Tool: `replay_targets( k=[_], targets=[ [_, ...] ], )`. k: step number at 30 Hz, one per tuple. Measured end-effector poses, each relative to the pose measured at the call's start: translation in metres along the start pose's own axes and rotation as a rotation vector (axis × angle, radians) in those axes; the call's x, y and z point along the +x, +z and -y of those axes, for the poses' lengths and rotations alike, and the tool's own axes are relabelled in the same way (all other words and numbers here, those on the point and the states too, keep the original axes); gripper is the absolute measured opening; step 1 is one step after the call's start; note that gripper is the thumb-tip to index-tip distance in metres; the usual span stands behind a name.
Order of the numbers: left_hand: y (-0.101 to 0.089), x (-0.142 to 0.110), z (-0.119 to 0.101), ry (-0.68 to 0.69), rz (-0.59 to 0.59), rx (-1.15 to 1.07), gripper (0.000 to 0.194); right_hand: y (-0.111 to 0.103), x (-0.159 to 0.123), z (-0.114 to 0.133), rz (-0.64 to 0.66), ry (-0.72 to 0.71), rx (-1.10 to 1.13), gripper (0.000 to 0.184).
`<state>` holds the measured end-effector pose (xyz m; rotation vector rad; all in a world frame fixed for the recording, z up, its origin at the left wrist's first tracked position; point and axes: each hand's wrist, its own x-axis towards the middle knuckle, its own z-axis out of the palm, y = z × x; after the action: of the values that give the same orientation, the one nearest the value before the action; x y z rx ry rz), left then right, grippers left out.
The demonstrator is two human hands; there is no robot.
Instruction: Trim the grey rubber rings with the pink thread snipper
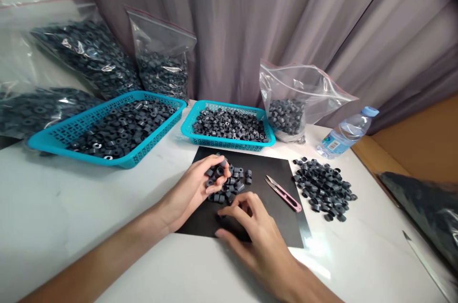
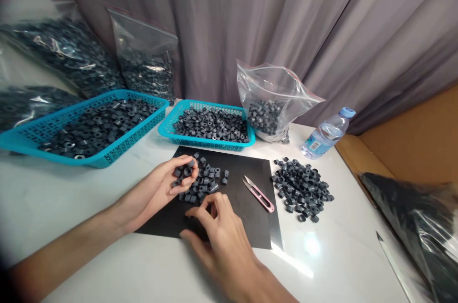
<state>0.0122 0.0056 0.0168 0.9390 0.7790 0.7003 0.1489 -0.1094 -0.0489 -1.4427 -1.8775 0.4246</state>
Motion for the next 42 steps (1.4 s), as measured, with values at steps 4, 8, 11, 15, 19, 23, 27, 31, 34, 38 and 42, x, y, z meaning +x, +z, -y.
replay_targets(
  k=[4, 8, 11, 15, 19, 23, 27, 31, 34, 38, 42],
  targets=[
    [0.006, -0.001, 0.004, -0.051, -0.044, -0.041, 0.019, -0.002, 0.003, -0.002, -0.068, -0.008, 0.045, 0.015],
    [0.011, -0.004, 0.01, -0.121, -0.022, -0.049, 0.022, -0.023, 0.008, -0.007, -0.229, 0.004, 0.185, 0.01],
    [0.013, -0.006, 0.014, -0.153, 0.027, -0.054, 0.026, -0.036, 0.01, -0.011, -0.367, 0.023, 0.174, 0.008],
    [0.015, -0.011, 0.021, -0.207, 0.089, -0.039, 0.031, -0.039, 0.009, -0.012, -0.418, -0.007, 0.132, 0.007],
    [0.017, -0.015, 0.028, -0.281, 0.104, -0.114, 0.027, -0.035, 0.008, -0.005, -0.358, -0.079, 0.139, 0.01],
    [0.02, -0.017, 0.032, -0.285, 0.095, -0.128, 0.024, -0.036, 0.008, -0.001, -0.267, -0.111, 0.12, 0.017],
    [0.019, -0.017, 0.032, -0.265, 0.129, -0.109, 0.019, -0.041, 0.007, -0.008, -0.288, -0.063, 0.104, 0.018],
    [0.015, -0.013, 0.026, -0.264, 0.163, -0.05, 0.023, -0.038, 0.007, -0.02, -0.287, 0.035, 0.025, 0.01],
    [0.009, -0.007, 0.02, -0.22, 0.148, -0.025, 0.023, -0.027, 0.007, -0.022, -0.141, 0.032, -0.024, 0.006],
    [0.003, 0.001, 0.016, -0.186, 0.143, -0.026, 0.024, -0.013, 0.012, -0.017, -0.056, 0.017, -0.153, 0.015],
    [0.005, 0.001, 0.016, -0.197, 0.111, -0.031, 0.024, -0.01, 0.018, -0.015, -0.058, -0.019, -0.168, 0.005]
  ],
)
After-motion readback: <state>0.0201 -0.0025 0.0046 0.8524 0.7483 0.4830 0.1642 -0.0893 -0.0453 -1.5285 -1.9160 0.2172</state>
